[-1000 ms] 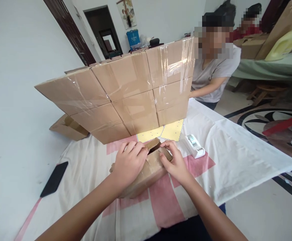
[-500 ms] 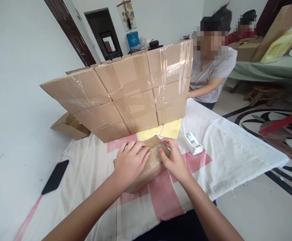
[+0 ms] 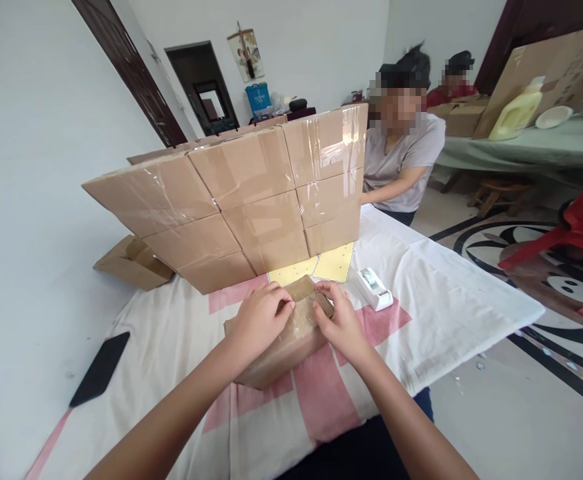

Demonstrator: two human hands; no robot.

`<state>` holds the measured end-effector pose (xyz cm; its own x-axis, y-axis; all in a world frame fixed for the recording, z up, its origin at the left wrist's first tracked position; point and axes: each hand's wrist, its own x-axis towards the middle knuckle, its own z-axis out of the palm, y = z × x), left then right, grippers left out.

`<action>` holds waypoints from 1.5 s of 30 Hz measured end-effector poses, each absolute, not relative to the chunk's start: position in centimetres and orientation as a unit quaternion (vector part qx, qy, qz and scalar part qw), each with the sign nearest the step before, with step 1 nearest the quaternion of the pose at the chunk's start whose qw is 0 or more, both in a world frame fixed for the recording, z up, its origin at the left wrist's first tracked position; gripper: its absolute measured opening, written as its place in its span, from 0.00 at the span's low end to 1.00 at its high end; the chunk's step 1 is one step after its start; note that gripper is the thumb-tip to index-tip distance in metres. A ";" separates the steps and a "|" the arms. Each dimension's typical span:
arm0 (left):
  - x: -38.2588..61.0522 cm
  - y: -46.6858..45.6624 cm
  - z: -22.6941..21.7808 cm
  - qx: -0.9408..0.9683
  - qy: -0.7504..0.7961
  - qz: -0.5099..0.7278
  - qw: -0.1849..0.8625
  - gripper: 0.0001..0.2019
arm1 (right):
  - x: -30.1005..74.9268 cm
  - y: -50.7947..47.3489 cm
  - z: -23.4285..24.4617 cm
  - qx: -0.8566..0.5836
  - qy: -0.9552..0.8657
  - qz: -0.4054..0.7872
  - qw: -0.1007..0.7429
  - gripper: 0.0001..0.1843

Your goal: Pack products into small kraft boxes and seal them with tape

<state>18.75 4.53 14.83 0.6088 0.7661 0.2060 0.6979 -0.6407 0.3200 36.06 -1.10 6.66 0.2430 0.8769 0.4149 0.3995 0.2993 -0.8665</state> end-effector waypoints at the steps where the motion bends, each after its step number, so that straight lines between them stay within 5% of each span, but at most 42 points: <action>1: 18.8 4.7 14.8 0.891 0.407 0.169 0.108 0.10 | 36.0 -1.1 6.6 -0.551 -0.578 0.210 0.564 0.15; 11: 18.6 4.5 15.4 0.897 0.401 0.186 0.021 0.09 | 35.8 -1.3 7.1 -0.562 -0.578 0.207 0.554 0.18; 20: 18.3 2.4 14.4 0.907 0.269 0.199 -0.255 0.07 | 34.9 -1.2 7.2 -0.551 -0.537 0.225 0.598 0.16; 29: 18.0 1.6 13.4 0.899 0.268 0.244 -0.246 0.04 | 34.4 -0.9 7.5 -0.536 -0.503 0.243 0.633 0.09; 35: 17.9 -0.4 12.3 0.901 0.322 0.192 -0.217 0.21 | 34.2 -0.8 7.1 -0.527 -0.482 0.250 0.654 0.10; 45: 17.6 -0.3 10.1 0.878 0.309 0.234 -0.281 0.14 | 33.8 -1.0 6.9 -0.502 -0.454 0.255 0.690 0.11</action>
